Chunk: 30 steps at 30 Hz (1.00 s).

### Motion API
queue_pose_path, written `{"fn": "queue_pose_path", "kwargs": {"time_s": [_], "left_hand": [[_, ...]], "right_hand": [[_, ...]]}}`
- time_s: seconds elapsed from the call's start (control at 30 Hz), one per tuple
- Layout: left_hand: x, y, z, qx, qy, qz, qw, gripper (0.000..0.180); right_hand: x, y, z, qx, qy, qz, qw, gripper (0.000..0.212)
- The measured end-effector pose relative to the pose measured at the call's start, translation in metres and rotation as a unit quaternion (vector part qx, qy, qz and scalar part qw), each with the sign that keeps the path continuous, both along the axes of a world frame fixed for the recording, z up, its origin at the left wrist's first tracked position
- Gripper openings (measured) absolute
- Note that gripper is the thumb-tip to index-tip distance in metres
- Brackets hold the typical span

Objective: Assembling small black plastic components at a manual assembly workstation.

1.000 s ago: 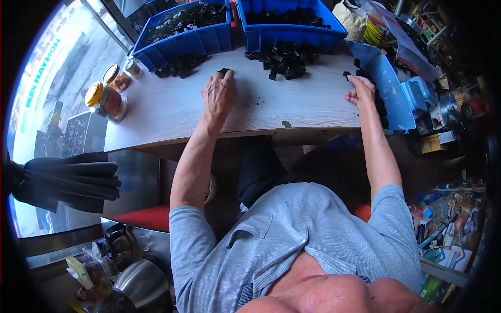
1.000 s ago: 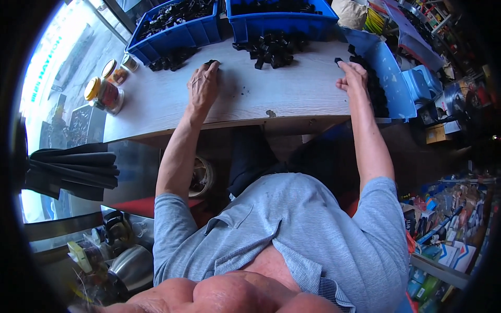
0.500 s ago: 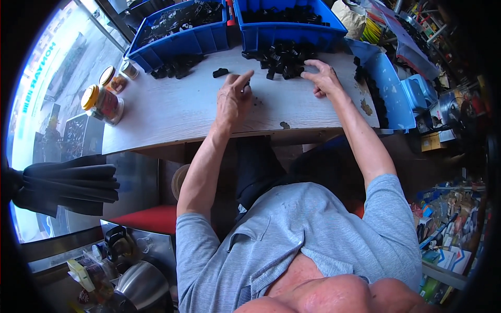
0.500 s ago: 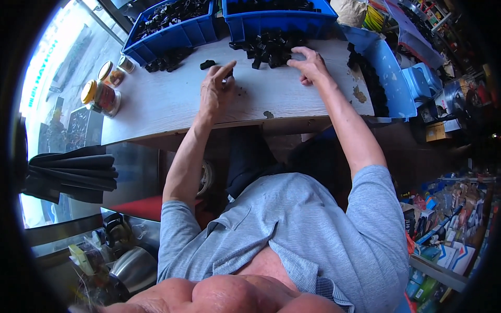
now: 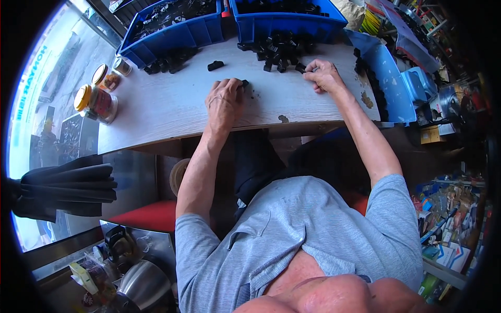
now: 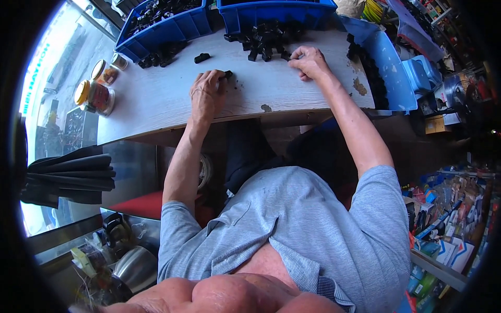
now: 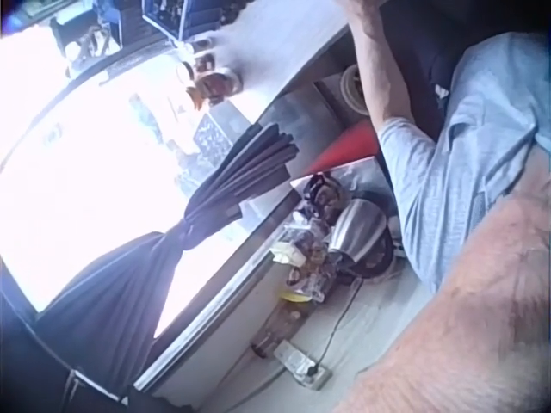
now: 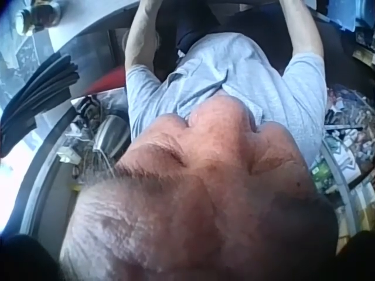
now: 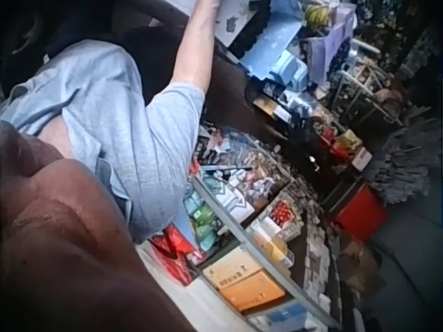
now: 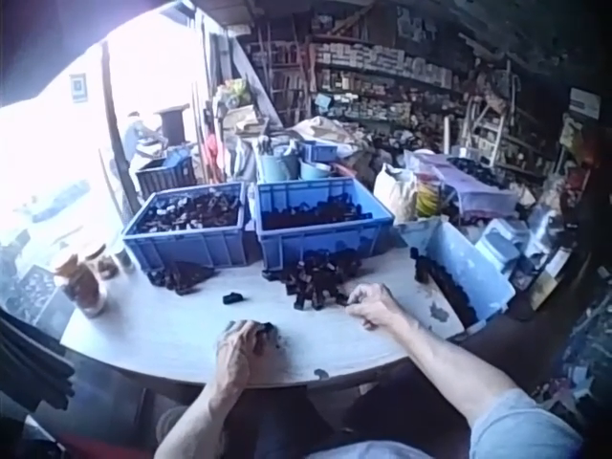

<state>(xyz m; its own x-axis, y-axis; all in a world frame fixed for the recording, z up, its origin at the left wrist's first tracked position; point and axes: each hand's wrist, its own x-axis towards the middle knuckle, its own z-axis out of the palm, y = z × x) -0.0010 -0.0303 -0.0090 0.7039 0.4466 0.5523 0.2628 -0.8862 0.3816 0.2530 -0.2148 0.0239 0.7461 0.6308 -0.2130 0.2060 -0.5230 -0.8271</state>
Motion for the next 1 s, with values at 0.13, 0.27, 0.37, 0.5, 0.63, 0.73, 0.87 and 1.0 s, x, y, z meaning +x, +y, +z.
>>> {"fn": "queue_pose_path", "kwargs": {"time_s": [0.13,0.27,0.37,0.5,0.63,0.73,0.87,1.0], "left_hand": [[0.002,-0.005,0.004,-0.014,0.027,0.008,1.000,0.013],[0.008,-0.013,0.005,-0.011,0.019,-0.009,1.000,0.018],[0.015,-0.022,0.005,-0.031,0.005,-0.036,0.999,0.026],[0.020,-0.034,0.008,-0.079,-0.065,-0.110,0.989,0.029],[0.038,-0.049,0.007,-0.167,-0.101,-0.138,0.971,0.027],[0.058,-0.053,0.010,-0.123,-0.085,-0.177,0.973,0.027],[0.075,-0.054,0.012,-0.048,-0.034,-0.222,0.973,0.028],[0.083,-0.051,0.011,-0.013,0.027,-0.261,0.965,0.031]], "right_hand": [[-0.005,-0.009,-0.002,0.072,0.011,-0.040,0.997,0.025],[-0.015,-0.004,0.009,0.041,-0.005,-0.062,0.997,0.029],[-0.015,0.000,0.013,-0.002,0.016,-0.053,0.998,0.032],[-0.027,-0.009,0.016,-0.026,0.035,-0.038,0.998,0.033],[-0.051,-0.014,0.021,-0.022,0.040,0.016,0.999,0.035],[-0.058,-0.012,0.021,-0.029,0.042,0.053,0.997,0.035],[-0.058,-0.013,0.020,-0.013,0.055,0.038,0.998,0.035],[-0.059,-0.013,0.017,-0.007,0.040,0.035,0.999,0.035]]}}
